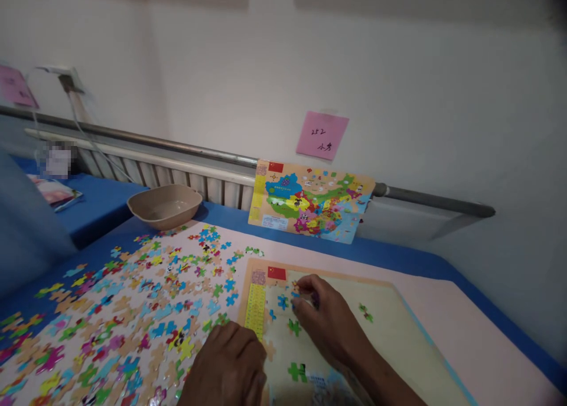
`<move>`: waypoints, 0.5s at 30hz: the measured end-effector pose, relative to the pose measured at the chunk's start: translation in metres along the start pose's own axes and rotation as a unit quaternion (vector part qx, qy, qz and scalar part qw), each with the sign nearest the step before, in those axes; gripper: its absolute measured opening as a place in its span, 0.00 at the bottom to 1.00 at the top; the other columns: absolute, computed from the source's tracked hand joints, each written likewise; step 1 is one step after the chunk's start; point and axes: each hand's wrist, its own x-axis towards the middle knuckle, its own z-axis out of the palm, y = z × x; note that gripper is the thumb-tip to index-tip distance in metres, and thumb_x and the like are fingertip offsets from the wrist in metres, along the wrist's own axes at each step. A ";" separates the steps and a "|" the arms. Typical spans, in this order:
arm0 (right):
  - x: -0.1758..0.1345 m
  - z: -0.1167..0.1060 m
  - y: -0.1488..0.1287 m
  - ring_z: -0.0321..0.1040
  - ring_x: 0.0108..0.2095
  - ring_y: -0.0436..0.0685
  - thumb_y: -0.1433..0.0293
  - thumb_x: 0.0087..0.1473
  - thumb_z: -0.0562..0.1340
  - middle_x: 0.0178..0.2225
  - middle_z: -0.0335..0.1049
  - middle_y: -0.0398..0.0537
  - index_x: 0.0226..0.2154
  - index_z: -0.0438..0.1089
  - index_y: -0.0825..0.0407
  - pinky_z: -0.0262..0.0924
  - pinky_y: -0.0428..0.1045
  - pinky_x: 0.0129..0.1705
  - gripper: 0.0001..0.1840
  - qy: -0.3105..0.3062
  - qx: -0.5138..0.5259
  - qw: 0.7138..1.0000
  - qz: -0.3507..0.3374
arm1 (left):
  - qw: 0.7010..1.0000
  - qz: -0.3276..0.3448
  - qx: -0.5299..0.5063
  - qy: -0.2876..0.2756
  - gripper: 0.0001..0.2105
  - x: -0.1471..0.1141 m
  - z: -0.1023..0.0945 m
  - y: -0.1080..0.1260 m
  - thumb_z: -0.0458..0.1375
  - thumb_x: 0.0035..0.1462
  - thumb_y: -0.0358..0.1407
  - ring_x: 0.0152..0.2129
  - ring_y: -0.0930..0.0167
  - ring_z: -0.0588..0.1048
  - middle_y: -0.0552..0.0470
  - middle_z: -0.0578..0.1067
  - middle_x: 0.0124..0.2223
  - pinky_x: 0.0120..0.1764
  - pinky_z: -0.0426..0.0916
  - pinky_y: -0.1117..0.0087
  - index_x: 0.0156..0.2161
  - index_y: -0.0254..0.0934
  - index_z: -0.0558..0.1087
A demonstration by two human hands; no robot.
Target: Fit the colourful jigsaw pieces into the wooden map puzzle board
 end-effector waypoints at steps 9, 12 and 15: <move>-0.016 0.000 0.003 0.66 0.60 0.63 0.77 0.58 0.61 0.59 0.71 0.53 0.55 0.67 0.48 0.61 0.64 0.64 0.23 -0.151 -0.087 0.960 -0.219 | 1.000 0.007 0.008 0.016 0.08 0.003 -0.001 0.001 0.56 0.59 0.25 0.34 0.62 0.73 0.52 0.77 0.37 0.37 0.61 0.59 0.39 0.40 0.73; -0.017 0.002 0.004 0.64 0.64 0.64 0.77 0.58 0.63 0.62 0.69 0.55 0.58 0.66 0.48 0.59 0.65 0.67 0.26 -0.164 -0.098 0.954 -0.232 | 1.000 0.010 0.012 0.022 0.08 0.002 0.000 0.001 0.56 0.60 0.25 0.34 0.62 0.73 0.53 0.77 0.37 0.38 0.62 0.60 0.40 0.40 0.73; -0.017 -0.003 0.008 0.67 0.61 0.63 0.78 0.57 0.62 0.59 0.71 0.54 0.56 0.67 0.48 0.63 0.63 0.65 0.25 -0.163 -0.104 0.958 -0.213 | 0.999 0.014 0.015 0.038 0.09 0.002 0.001 0.002 0.55 0.58 0.24 0.34 0.62 0.73 0.52 0.77 0.37 0.37 0.61 0.60 0.40 0.40 0.73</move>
